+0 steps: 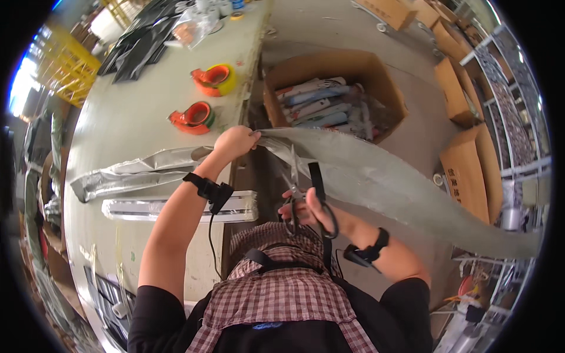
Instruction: The person wraps two long metal bars in silver plastic sheets, securing them with green tape using a handheld dispenser, applying labels, and placing them into a large cardboard box.
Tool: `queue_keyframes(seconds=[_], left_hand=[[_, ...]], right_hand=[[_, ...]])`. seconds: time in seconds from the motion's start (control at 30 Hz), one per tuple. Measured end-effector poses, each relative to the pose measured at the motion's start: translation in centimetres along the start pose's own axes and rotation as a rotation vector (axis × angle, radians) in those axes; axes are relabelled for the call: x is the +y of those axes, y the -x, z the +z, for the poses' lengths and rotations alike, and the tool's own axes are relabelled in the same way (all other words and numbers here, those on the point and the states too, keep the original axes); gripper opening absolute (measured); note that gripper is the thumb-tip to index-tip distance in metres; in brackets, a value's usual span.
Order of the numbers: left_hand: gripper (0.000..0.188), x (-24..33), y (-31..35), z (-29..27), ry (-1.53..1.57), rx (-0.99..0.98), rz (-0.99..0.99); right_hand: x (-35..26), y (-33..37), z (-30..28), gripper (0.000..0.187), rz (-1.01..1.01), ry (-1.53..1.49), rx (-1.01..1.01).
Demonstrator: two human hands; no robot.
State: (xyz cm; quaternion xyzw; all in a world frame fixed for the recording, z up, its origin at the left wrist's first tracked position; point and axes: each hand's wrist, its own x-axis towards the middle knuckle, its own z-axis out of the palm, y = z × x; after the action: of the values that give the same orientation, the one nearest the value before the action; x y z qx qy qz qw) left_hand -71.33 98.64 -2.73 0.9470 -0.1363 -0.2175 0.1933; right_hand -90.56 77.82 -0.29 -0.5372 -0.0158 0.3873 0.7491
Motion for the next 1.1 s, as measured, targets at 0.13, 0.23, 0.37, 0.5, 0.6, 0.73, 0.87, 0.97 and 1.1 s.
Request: queue_keyframes(seconds=[0.13,0.23,0.37,0.5,0.6,0.73,0.87,0.97,1.1], left_hand=[[0.046,3.7,0.8,-0.7,-0.069,0.013,0.046],[0.046,4.8,1.9,-0.5,-0.086,-0.136,0.136],[0.043,4.3,4.1,-0.5,-0.087,-0.170,0.190],[0.040,3.1,6.1,1.3,-0.207,0.048,0.214],[0.040,3.6,6.9,0.8,-0.120,-0.089,0.185],[0.041,3.8,8.1,1.4,-0.020,-0.145,0.203],[0.043,3.3,8.3,0.1,0.132,-0.287,0.185],[0.043,2.0,8.5,1.3,0.055,-0.166,0.181],[0.044,-3.7,9.6,0.4,-0.212,-0.068,0.027]], right_hand=[[3.4,-2.2,0.2,0.087,0.035,-0.094,0.140],[2.8,-4.4,0.1,0.089,-0.076,-0.062,0.286],[2.9,-3.9,0.0,0.082,-0.123,-0.189,0.265],[2.9,-1.9,0.6,0.084,0.089,-0.244,0.139],[3.2,-1.6,0.2,0.087,0.092,0.002,0.156],[3.1,-2.8,0.1,0.083,0.017,-0.045,0.220],[3.8,-3.6,0.3,0.059,-0.160,0.034,0.233],[4.3,-3.7,0.3,0.050,-0.169,0.082,0.329],[1.9,-5.3,-1.2,0.048,-0.217,0.221,0.489]])
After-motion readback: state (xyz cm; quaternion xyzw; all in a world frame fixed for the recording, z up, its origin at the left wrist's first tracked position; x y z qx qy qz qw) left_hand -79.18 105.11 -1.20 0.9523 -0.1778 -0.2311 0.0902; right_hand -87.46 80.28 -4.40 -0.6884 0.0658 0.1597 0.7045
